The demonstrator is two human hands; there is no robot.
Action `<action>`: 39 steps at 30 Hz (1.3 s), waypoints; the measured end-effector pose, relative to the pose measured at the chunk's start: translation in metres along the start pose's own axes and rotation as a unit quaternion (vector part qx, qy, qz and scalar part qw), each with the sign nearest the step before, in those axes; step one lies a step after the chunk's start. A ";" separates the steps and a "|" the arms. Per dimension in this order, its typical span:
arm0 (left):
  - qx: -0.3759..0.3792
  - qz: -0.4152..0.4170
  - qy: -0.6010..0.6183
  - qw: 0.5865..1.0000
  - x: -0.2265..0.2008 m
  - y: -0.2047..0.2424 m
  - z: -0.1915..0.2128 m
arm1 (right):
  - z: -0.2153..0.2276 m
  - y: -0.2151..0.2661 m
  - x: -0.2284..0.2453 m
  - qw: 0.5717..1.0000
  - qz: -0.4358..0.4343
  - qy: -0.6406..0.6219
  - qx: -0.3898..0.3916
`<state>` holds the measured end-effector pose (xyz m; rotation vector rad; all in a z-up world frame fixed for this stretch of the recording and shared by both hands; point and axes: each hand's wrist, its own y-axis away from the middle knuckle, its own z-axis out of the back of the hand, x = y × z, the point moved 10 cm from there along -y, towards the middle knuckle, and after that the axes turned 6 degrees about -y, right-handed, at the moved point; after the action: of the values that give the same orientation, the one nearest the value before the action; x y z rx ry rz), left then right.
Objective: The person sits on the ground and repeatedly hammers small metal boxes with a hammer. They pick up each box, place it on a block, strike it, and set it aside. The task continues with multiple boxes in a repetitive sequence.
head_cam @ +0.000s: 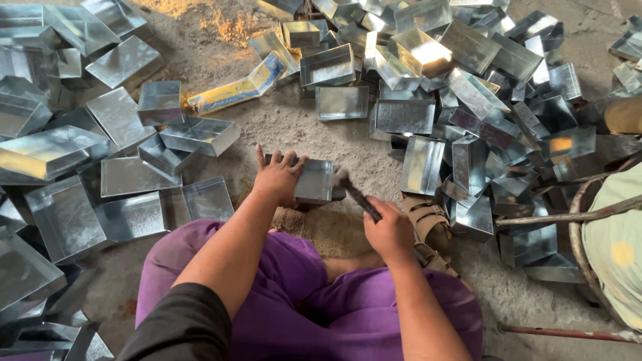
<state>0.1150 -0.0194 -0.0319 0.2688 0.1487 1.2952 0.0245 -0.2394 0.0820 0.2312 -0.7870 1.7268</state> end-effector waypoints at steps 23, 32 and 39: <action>0.033 0.071 0.063 0.995 0.024 0.048 0.038 | -0.133 0.031 -0.144 0.954 -0.251 -0.058 0.153; 0.114 -0.196 -0.058 0.972 -0.103 0.130 0.162 | -0.178 0.047 -0.124 0.941 -0.221 -0.051 0.251; -0.402 -0.289 0.007 0.869 -0.213 0.104 0.386 | -0.140 0.068 -0.115 0.928 -0.273 -0.033 0.250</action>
<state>0.0605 -0.2428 0.3587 -0.4793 -0.2886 0.6681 0.0318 -0.2518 -0.1110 0.7845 -0.2667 1.3542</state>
